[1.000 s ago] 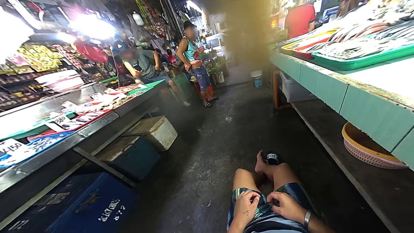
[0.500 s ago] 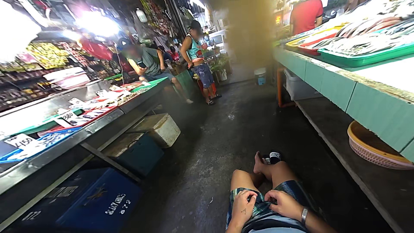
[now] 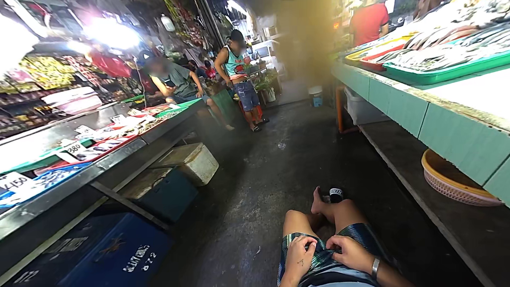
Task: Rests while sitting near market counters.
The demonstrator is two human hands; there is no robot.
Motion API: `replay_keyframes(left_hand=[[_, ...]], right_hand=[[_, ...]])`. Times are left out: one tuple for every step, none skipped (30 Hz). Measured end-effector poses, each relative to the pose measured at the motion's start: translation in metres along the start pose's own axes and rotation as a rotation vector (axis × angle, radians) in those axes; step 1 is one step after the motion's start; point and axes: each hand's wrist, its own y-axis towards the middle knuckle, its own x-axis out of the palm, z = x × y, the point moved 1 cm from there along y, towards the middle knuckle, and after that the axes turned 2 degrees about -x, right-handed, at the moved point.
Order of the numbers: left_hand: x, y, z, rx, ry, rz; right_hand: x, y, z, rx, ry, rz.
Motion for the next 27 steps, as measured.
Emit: replay_keyframes(left_hand=[[-0.002, -0.001, -0.002, -0.012, -0.006, 0.008], [-0.003, -0.002, -0.004, -0.022, -0.013, 0.011], [-0.004, -0.002, -0.006, -0.029, -0.019, 0.010], [-0.005, -0.002, -0.007, -0.031, -0.024, 0.009], [-0.005, -0.002, -0.007, -0.025, -0.029, 0.011], [-0.005, -0.002, -0.007, -0.019, -0.031, 0.011], [-0.004, -0.001, -0.005, -0.011, -0.029, 0.011], [-0.003, 0.000, -0.003, -0.001, -0.025, 0.008], [-0.001, 0.001, -0.001, 0.009, -0.022, 0.005], [0.001, 0.002, 0.001, 0.016, -0.020, -0.001], [0.002, 0.003, 0.004, 0.023, -0.017, -0.011], [0.003, 0.004, 0.007, 0.027, -0.011, -0.021], [0.004, 0.005, 0.009, 0.028, -0.004, -0.032], [0.005, 0.005, 0.010, 0.033, 0.004, -0.036], [0.005, 0.005, 0.010, 0.035, 0.012, -0.039], [0.005, 0.005, 0.009, 0.033, 0.018, -0.038], [0.005, 0.004, 0.007, 0.025, 0.018, -0.035], [0.003, 0.003, 0.005, 0.013, 0.016, -0.032], [0.001, 0.001, 0.003, -0.002, 0.013, -0.026], [-0.001, 0.000, 0.000, -0.012, 0.006, -0.013], [-0.003, -0.001, -0.003, -0.020, 0.001, -0.002], [-0.004, -0.002, -0.005, -0.026, -0.004, 0.007], [-0.005, -0.002, -0.007, -0.028, -0.013, 0.013], [-0.005, -0.002, -0.008, -0.028, -0.022, 0.016], [-0.005, -0.002, -0.009, -0.028, -0.027, 0.014], [-0.004, -0.002, -0.008, -0.025, -0.028, 0.012], [-0.003, -0.002, -0.007, -0.020, -0.025, 0.010]], right_hand=[[0.001, 0.002, -0.002, -0.002, -0.005, -0.013], [0.001, 0.005, -0.003, -0.005, -0.011, -0.024], [0.002, 0.006, -0.004, -0.009, -0.018, -0.031], [0.002, 0.007, -0.005, -0.009, -0.023, -0.035], [0.002, 0.007, -0.006, -0.006, -0.023, -0.038], [0.001, 0.007, -0.007, 0.000, -0.023, -0.039], [0.000, 0.005, -0.006, 0.006, -0.021, -0.037], [0.000, 0.003, -0.005, 0.011, -0.018, -0.029], [-0.001, 0.001, -0.002, 0.013, -0.012, -0.017], [-0.001, -0.001, 0.001, 0.011, -0.006, 0.002], [-0.001, -0.003, 0.003, 0.011, 0.000, 0.016], [-0.002, -0.004, 0.005, 0.013, 0.007, 0.025], [-0.003, -0.005, 0.006, 0.016, 0.015, 0.031], [-0.003, -0.006, 0.006, 0.015, 0.021, 0.037], [-0.003, -0.006, 0.007, 0.013, 0.021, 0.040], [-0.002, -0.006, 0.007, 0.013, 0.018, 0.038], [-0.001, -0.005, 0.006, 0.011, 0.013, 0.035], [-0.001, -0.004, 0.004, 0.009, 0.008, 0.028], [0.000, -0.002, 0.002, 0.005, 0.004, 0.014], [0.001, 0.000, 0.001, -0.003, -0.004, 0.001], [0.002, 0.003, 0.000, -0.010, -0.009, -0.011], [0.003, 0.006, -0.001, -0.017, -0.013, -0.021], [0.004, 0.008, -0.001, -0.021, -0.017, -0.029], [0.005, 0.009, -0.002, -0.020, -0.017, -0.035], [0.004, 0.009, -0.003, -0.017, -0.014, -0.036], [0.004, 0.008, -0.003, -0.012, -0.010, -0.035], [0.003, 0.006, -0.003, -0.007, -0.006, -0.030]])
